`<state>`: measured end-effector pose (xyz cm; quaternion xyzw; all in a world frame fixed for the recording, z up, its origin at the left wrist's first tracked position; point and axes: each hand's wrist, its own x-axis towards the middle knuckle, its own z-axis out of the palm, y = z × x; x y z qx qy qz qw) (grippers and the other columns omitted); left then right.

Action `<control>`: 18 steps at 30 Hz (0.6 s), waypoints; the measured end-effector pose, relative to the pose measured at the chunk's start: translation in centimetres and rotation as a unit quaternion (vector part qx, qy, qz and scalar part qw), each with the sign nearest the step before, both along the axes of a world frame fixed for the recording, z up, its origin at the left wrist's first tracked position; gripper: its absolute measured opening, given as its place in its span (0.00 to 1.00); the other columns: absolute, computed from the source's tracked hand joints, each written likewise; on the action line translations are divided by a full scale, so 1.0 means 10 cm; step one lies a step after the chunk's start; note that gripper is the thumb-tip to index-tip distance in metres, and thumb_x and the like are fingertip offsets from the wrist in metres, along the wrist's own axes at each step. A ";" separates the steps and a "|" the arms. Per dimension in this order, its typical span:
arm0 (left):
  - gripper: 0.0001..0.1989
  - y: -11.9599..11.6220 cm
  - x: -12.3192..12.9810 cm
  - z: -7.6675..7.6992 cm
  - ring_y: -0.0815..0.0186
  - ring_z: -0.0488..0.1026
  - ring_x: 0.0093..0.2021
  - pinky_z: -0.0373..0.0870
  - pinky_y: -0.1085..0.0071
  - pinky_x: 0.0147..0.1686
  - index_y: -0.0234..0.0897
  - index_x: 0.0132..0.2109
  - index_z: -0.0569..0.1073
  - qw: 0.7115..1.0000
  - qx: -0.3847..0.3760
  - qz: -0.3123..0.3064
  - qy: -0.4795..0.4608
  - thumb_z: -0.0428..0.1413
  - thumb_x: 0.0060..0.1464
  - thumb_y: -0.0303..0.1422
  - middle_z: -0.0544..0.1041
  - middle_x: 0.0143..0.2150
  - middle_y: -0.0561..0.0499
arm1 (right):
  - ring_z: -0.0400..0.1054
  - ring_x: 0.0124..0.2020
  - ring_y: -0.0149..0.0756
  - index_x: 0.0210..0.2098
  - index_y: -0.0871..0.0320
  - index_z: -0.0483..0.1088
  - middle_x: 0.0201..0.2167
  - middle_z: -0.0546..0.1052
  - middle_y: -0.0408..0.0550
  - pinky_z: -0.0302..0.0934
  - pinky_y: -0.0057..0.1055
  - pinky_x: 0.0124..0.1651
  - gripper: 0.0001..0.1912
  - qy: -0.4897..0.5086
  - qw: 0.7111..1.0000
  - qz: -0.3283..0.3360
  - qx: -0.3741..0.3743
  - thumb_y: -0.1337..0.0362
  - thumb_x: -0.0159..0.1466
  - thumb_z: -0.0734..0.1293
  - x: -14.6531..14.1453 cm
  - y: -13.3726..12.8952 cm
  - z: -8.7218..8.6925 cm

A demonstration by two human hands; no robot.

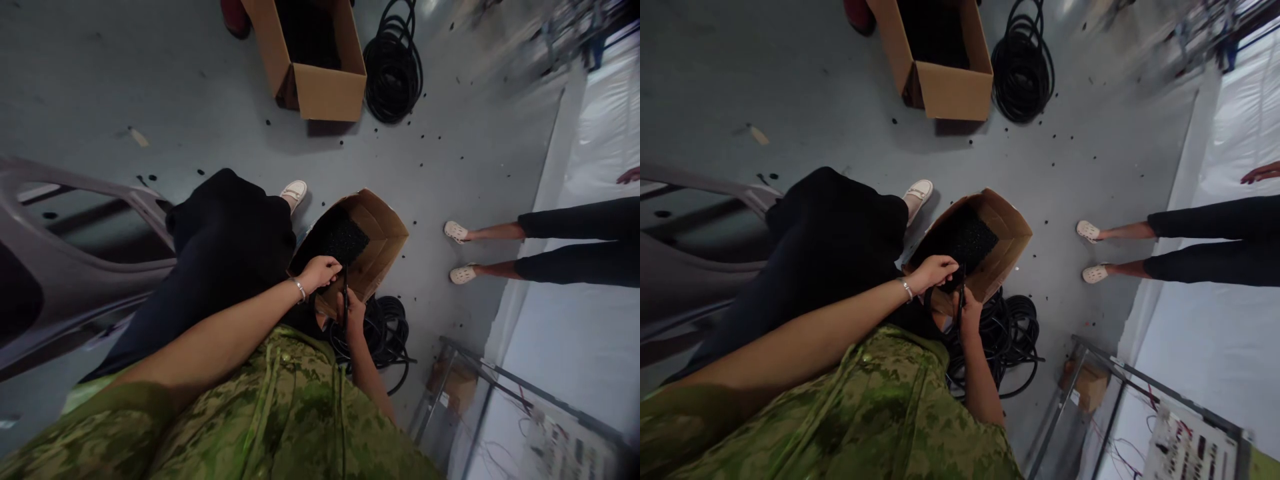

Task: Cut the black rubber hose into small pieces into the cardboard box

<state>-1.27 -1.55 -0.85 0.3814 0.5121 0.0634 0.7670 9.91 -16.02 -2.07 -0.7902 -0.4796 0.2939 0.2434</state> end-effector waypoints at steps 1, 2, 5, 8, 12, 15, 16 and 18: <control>0.06 0.01 0.00 0.02 0.76 0.57 0.16 0.50 0.78 0.18 0.33 0.34 0.73 1.000 0.005 0.009 0.000 0.53 0.55 0.29 0.65 0.18 0.58 | 0.69 0.29 0.34 0.44 0.62 0.75 0.28 0.76 0.46 0.64 0.27 0.36 0.19 0.003 1.000 -0.003 0.001 0.56 0.65 0.60 0.00 -0.01 -0.01; 0.05 0.02 0.00 0.04 0.76 0.56 0.17 0.50 0.78 0.19 0.33 0.33 0.73 1.000 0.014 0.019 -0.001 0.53 0.55 0.29 0.65 0.18 0.58 | 0.69 0.29 0.34 0.43 0.62 0.75 0.29 0.76 0.47 0.64 0.28 0.37 0.19 0.009 1.000 -0.006 0.000 0.55 0.65 0.61 0.00 -0.02 -0.01; 0.05 0.04 0.00 0.07 0.75 0.58 0.19 0.53 0.78 0.21 0.34 0.31 0.72 0.999 0.027 0.042 -0.010 0.53 0.53 0.28 0.65 0.19 0.57 | 0.68 0.25 0.33 0.43 0.62 0.74 0.26 0.74 0.45 0.63 0.27 0.31 0.19 0.067 0.997 -0.021 -0.025 0.54 0.64 0.62 0.00 -0.04 0.04; 0.03 0.05 0.00 0.08 0.74 0.59 0.20 0.55 0.78 0.22 0.34 0.32 0.72 0.998 0.020 0.048 -0.027 0.53 0.52 0.28 0.65 0.20 0.58 | 0.63 0.17 0.30 0.49 0.61 0.69 0.21 0.71 0.42 0.60 0.26 0.23 0.21 0.150 0.986 -0.033 -0.057 0.53 0.65 0.60 0.01 -0.02 0.12; 0.05 0.04 0.00 0.07 0.72 0.62 0.23 0.57 0.76 0.25 0.34 0.32 0.72 0.997 0.059 0.033 -0.026 0.53 0.51 0.29 0.68 0.21 0.56 | 0.65 0.20 0.31 0.50 0.60 0.69 0.22 0.72 0.42 0.61 0.26 0.25 0.21 0.126 0.990 0.012 -0.055 0.53 0.64 0.62 0.08 0.03 0.18; 0.06 0.04 -0.01 0.06 0.71 0.64 0.24 0.58 0.75 0.26 0.33 0.30 0.73 0.995 0.094 0.009 -0.015 0.53 0.50 0.30 0.70 0.22 0.54 | 0.67 0.25 0.33 0.50 0.59 0.70 0.23 0.73 0.42 0.63 0.26 0.29 0.20 0.083 0.994 0.043 -0.062 0.53 0.64 0.62 0.12 0.08 0.20; 0.06 0.05 -0.02 0.06 0.71 0.64 0.24 0.58 0.75 0.26 0.33 0.30 0.73 0.995 0.103 0.000 -0.014 0.53 0.50 0.31 0.71 0.22 0.54 | 0.68 0.26 0.34 0.50 0.58 0.70 0.24 0.73 0.42 0.63 0.27 0.30 0.20 0.080 0.994 0.046 -0.065 0.53 0.64 0.62 0.13 0.09 0.20; 0.07 0.05 -0.03 0.06 0.71 0.65 0.24 0.59 0.75 0.26 0.33 0.29 0.73 0.993 0.118 -0.017 -0.014 0.53 0.50 0.31 0.71 0.23 0.53 | 0.68 0.27 0.35 0.51 0.58 0.69 0.24 0.74 0.43 0.63 0.27 0.32 0.21 0.080 0.993 0.045 -0.070 0.52 0.64 0.62 0.13 0.11 0.20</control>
